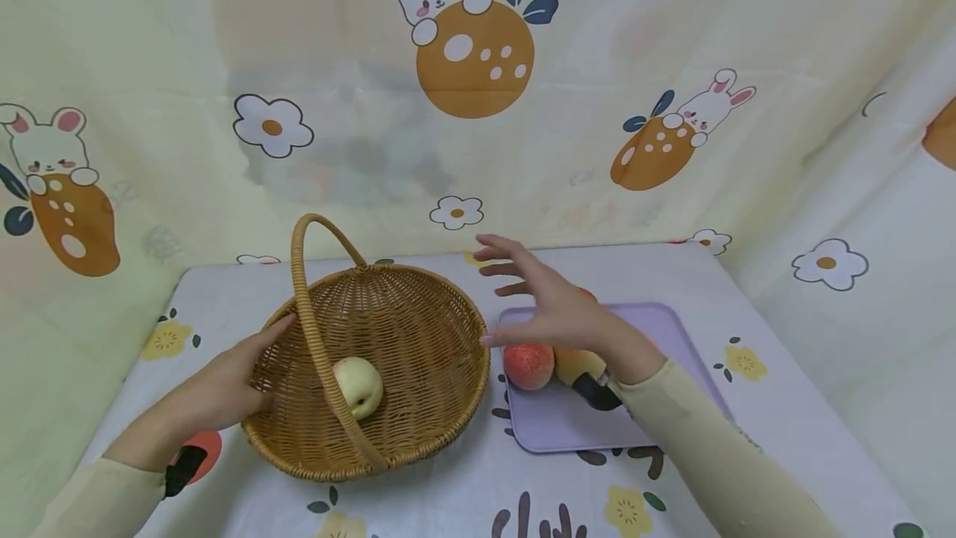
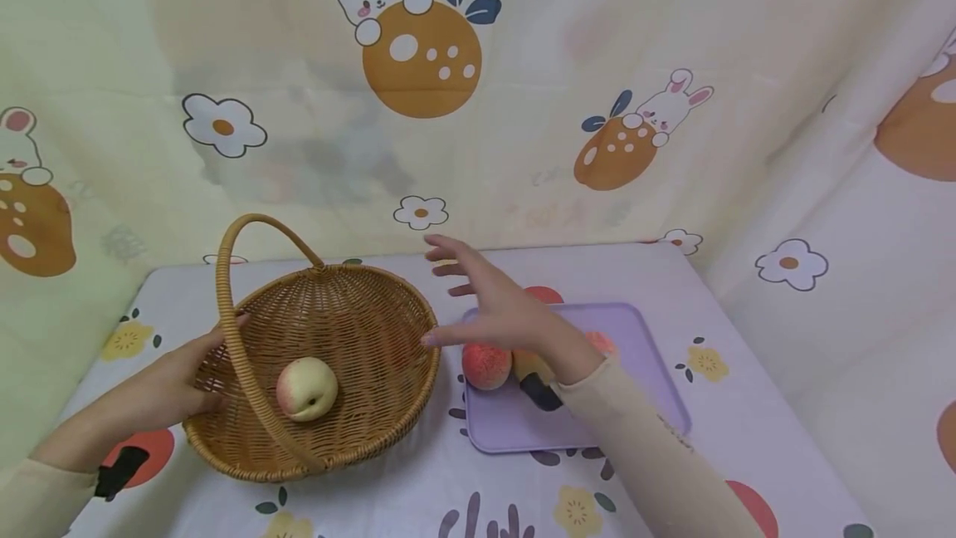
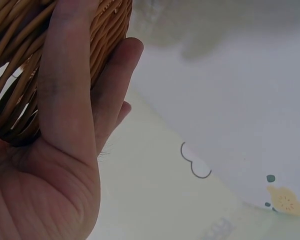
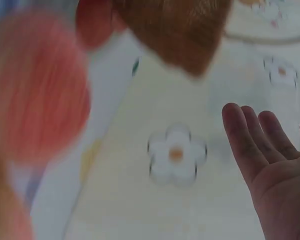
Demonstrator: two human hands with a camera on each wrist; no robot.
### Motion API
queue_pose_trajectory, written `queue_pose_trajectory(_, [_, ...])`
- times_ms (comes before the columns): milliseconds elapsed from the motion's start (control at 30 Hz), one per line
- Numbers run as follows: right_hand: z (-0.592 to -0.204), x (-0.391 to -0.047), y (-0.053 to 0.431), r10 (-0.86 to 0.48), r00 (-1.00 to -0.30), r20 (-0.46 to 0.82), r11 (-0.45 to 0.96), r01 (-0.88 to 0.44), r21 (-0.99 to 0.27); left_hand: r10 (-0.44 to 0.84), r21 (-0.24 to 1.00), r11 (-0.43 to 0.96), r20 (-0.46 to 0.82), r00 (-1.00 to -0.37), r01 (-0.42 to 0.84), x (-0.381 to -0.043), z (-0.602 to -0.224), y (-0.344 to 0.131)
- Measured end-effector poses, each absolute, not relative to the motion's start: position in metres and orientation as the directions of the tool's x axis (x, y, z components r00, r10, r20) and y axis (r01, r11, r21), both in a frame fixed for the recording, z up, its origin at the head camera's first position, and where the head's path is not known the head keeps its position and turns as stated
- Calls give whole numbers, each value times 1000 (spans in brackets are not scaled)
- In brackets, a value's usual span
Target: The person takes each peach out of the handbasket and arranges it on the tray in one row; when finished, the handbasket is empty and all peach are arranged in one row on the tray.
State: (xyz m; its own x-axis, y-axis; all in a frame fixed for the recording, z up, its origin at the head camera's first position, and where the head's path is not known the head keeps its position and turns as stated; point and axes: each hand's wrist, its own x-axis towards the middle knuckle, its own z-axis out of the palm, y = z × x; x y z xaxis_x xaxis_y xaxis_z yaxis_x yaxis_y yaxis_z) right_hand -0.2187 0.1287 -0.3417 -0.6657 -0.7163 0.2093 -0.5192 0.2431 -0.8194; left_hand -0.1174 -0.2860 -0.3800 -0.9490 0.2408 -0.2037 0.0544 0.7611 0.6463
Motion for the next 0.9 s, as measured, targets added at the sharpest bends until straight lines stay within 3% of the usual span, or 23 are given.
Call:
queue_pose_trajectory(133, [-351,-211,90,-769,-617,165,235,-514,-825,234,644,764,-209,-950,47,-118,-379,-285])
queue_pose_trajectory(400, [-363,-198,39,-869,-493,48,314,-623,-717,247,641,764,-186,-951,73,-118,-379,-286])
queue_pose_trajectory(900, [-383,-186,-3,-932,-317,-176,358,-721,-594,236,650,758,-198,-951,53,-116,-381,-285])
